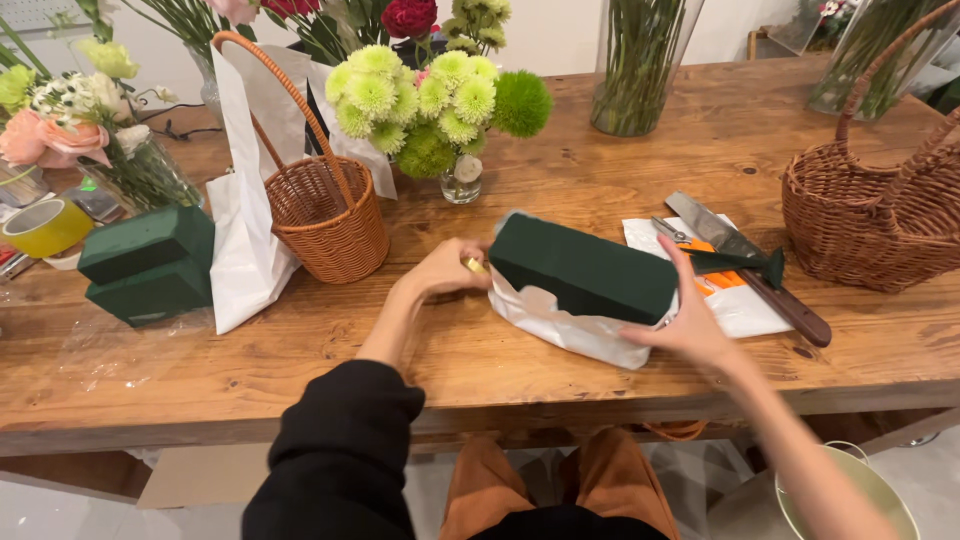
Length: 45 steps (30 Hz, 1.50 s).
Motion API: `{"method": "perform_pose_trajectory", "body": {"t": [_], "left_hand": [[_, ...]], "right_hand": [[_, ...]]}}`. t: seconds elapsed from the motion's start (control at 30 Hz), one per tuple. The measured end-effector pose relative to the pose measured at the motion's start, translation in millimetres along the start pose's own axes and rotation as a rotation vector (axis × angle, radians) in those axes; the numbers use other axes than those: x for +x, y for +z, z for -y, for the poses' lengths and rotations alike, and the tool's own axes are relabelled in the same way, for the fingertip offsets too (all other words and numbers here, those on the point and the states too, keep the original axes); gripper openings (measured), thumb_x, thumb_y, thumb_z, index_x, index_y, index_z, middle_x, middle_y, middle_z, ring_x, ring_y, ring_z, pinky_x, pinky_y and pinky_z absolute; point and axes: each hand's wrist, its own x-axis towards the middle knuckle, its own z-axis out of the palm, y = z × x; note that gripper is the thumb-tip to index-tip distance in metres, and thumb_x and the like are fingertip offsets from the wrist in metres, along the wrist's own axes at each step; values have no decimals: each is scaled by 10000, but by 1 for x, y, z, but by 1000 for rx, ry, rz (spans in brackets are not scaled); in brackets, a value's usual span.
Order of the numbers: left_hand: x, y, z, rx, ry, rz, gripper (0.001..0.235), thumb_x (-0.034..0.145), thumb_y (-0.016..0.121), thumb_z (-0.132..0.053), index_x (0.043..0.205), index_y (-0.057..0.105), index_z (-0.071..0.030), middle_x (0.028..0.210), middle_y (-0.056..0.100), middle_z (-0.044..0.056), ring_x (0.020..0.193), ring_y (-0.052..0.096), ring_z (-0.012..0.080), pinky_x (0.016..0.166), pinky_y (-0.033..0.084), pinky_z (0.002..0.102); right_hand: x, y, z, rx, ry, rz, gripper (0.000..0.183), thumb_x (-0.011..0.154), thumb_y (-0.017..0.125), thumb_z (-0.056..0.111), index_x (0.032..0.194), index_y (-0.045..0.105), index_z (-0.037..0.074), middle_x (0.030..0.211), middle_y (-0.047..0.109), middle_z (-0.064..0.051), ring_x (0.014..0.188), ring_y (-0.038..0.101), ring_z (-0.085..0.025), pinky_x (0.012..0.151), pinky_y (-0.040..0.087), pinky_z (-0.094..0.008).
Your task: The person wraps a rectangular green floral foam block with white paper and secures it with tape. They then trim the excess paper with scissors and place the wrapped foam into a wicker basket, securing it with additional tape.
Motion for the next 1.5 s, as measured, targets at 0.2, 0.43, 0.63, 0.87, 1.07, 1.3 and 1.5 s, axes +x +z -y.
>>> {"method": "perform_pose_trajectory", "body": {"t": [0.2,0.43,0.63,0.87,1.07,1.3,1.5], "left_hand": [[-49,31,-3,-361,58,-45,405,681,871,-232,584,506,-88,1306,662,209,1127,569,202,900,451,350],[-62,73,12,-550,103,-219,396,692,903,-148,587,537,-41,1277,666,215,1121,669,277,965,470,368],[-56,51,-14,-426,132,-125,351,631,921,-154,629,591,-33,1300,652,150,1109,656,277,996,451,398],[-74,94,-18,-451,7,-246,368,587,915,-209,726,599,-81,1149,684,74,950,632,198,801,468,300],[-144,171,-137,-291,-257,-514,528,629,894,-353,944,589,-60,1248,627,149,1125,644,419,936,532,453],[-163,202,-173,-288,-153,-511,436,758,798,-497,672,637,-101,1495,467,158,1250,571,428,1034,478,423],[-172,191,-153,-354,-6,-530,401,762,800,-297,599,540,-39,1371,613,209,1178,629,434,946,523,439]], "right_hand": [[51,-43,2,-162,-72,281,1643,338,995,70,1603,-53,81,1627,-1,-319,1512,8,-451,1217,76,-571],[-20,9,-10,145,-52,-158,1280,761,825,15,1560,-171,110,1579,114,-413,1476,158,-567,1194,195,-650],[-25,69,3,-55,-53,-342,1584,617,1017,276,1544,-265,191,1621,-57,-318,1506,62,-526,1226,35,-614],[-7,52,-10,28,-140,-276,1612,556,1021,168,1541,-256,148,1599,-21,-384,1508,-6,-541,1223,-18,-610],[-16,6,23,-79,-172,46,1542,566,905,-41,1513,-297,142,1598,-48,-424,1482,-39,-564,1198,2,-655],[-83,12,5,412,9,-111,955,867,479,-74,1591,-110,129,1585,211,-373,1467,225,-512,1163,228,-654],[-95,45,-59,399,-253,-76,1149,681,452,-177,1581,-178,159,1661,77,-246,1536,91,-390,1221,85,-552]]}}
